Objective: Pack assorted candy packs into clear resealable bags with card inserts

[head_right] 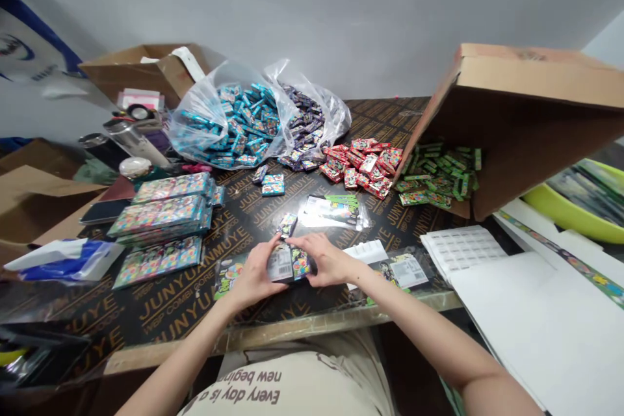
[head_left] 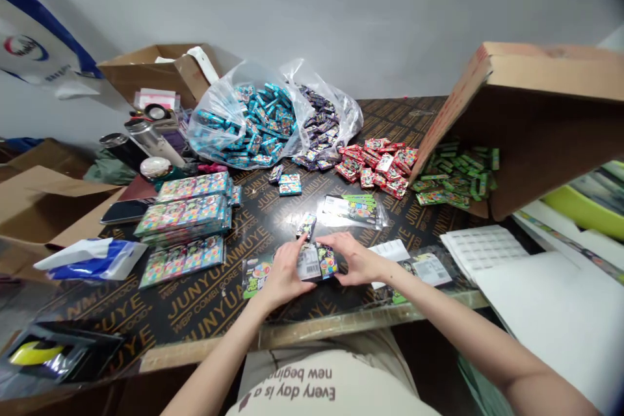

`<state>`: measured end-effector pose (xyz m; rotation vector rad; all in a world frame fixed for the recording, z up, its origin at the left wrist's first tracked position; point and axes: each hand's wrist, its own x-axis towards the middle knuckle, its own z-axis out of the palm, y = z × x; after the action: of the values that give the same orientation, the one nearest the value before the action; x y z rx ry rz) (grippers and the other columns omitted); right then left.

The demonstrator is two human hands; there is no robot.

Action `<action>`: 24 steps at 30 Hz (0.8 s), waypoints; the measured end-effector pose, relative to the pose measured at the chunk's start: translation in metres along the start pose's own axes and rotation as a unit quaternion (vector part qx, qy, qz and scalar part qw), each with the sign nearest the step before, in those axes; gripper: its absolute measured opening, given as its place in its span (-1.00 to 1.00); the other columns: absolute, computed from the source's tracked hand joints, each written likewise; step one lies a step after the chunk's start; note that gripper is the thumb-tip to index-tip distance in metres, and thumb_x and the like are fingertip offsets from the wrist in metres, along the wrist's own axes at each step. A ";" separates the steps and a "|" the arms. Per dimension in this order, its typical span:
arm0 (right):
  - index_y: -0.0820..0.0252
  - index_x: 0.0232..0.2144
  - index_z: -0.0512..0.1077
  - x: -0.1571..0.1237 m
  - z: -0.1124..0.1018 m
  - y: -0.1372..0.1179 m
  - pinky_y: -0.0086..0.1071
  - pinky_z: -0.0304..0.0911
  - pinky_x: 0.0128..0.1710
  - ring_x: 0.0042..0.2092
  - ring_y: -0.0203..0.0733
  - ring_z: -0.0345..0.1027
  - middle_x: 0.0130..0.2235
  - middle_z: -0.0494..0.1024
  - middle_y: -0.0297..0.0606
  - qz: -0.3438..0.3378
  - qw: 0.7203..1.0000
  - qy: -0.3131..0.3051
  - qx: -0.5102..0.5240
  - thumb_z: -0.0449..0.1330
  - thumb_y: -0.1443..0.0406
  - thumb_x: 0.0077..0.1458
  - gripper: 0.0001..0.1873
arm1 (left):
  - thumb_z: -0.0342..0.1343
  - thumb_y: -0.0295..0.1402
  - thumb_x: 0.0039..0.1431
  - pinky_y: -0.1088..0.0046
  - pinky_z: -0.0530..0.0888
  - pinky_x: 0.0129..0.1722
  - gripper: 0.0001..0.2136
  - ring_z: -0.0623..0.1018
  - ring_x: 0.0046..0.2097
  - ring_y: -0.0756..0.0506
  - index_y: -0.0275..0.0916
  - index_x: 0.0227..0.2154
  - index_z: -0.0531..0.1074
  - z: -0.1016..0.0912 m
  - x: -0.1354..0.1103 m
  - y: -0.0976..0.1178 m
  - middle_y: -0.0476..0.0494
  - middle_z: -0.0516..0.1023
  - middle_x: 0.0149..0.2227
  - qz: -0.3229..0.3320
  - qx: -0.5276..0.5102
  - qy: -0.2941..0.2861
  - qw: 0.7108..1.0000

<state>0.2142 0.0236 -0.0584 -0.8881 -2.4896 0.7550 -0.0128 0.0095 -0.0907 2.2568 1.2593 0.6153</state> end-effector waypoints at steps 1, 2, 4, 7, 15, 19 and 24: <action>0.15 0.18 -0.03 0.000 -0.002 0.002 -0.19 0.04 0.05 0.08 -0.04 0.14 0.09 0.27 -0.14 -0.013 1.000 -0.001 0.028 0.20 0.34 -0.19 -0.14 | 0.24 -0.33 -0.25 0.16 0.20 0.06 -0.09 0.27 0.06 -0.23 -0.19 0.19 -0.12 0.000 0.000 0.000 -0.24 0.24 0.07 -0.004 -0.006 0.000 1.000; 0.17 0.19 -0.04 0.001 -0.002 0.005 -0.22 0.04 0.07 0.10 -0.07 0.14 0.11 0.25 -0.14 -0.022 0.998 0.002 0.055 0.20 0.34 -0.17 -0.15 | 0.24 -0.32 -0.24 0.17 0.22 0.05 -0.09 0.29 0.04 -0.23 -0.19 0.19 -0.13 0.000 0.000 0.001 -0.24 0.26 0.04 -0.011 -0.011 0.002 1.000; 0.19 0.20 -0.06 0.002 0.001 0.011 -0.26 0.06 0.09 0.13 -0.10 0.12 0.15 0.21 -0.13 -0.030 0.994 0.016 0.101 0.22 0.31 -0.13 -0.14 | 0.24 -0.32 -0.22 0.17 0.25 0.03 -0.09 0.32 0.02 -0.22 -0.18 0.20 -0.15 0.001 0.000 0.000 -0.22 0.29 0.00 -0.024 -0.020 0.004 1.000; 0.17 0.21 -0.10 0.000 0.015 0.017 -0.27 0.12 0.06 0.13 -0.10 0.14 0.18 0.15 -0.09 -0.003 0.986 0.093 0.140 0.29 0.18 -0.14 -0.05 | 0.24 -0.31 -0.20 0.18 0.27 0.03 -0.11 0.33 0.02 -0.21 -0.15 0.19 -0.14 0.000 0.005 -0.002 -0.21 0.29 0.01 -0.025 -0.030 0.011 0.999; 0.01 0.16 0.04 -0.002 0.027 0.016 0.05 -0.43 0.16 0.12 -0.10 0.15 0.07 0.34 -0.18 0.062 0.991 0.115 -0.016 0.03 0.09 0.13 -0.43 | 0.23 -0.23 -0.16 0.24 0.30 0.01 -0.16 0.36 0.00 -0.18 -0.15 0.18 -0.09 0.009 0.017 -0.011 -0.18 0.31 -0.02 -0.068 -0.025 0.058 0.996; 0.09 0.09 0.17 0.025 -0.021 0.087 -0.01 -0.29 0.12 0.13 -0.03 0.07 0.07 0.32 -0.12 0.261 0.910 0.281 -0.153 0.00 0.08 0.13 -0.49 | 0.17 -0.26 -0.11 0.21 0.27 -0.01 -0.24 0.31 0.02 -0.21 -0.06 0.18 -0.05 0.018 0.014 -0.008 -0.20 0.27 0.00 -0.032 0.073 -0.042 0.996; 0.30 0.12 0.11 0.052 -0.073 0.181 0.08 -0.26 0.04 0.06 0.16 0.04 -0.02 0.34 0.08 0.394 0.828 0.293 -0.269 0.21 0.06 -0.12 -0.19 | 0.18 -0.33 -0.19 0.14 0.21 -0.02 -0.42 0.26 0.03 -0.28 -0.01 0.01 0.25 0.027 0.007 -0.002 -0.22 0.25 -0.01 -0.030 0.199 -0.151 0.968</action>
<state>0.2976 0.2027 -0.1015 -2.0455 -1.7225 -0.0887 0.0055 0.0116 -0.1117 2.4970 1.3791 -0.0152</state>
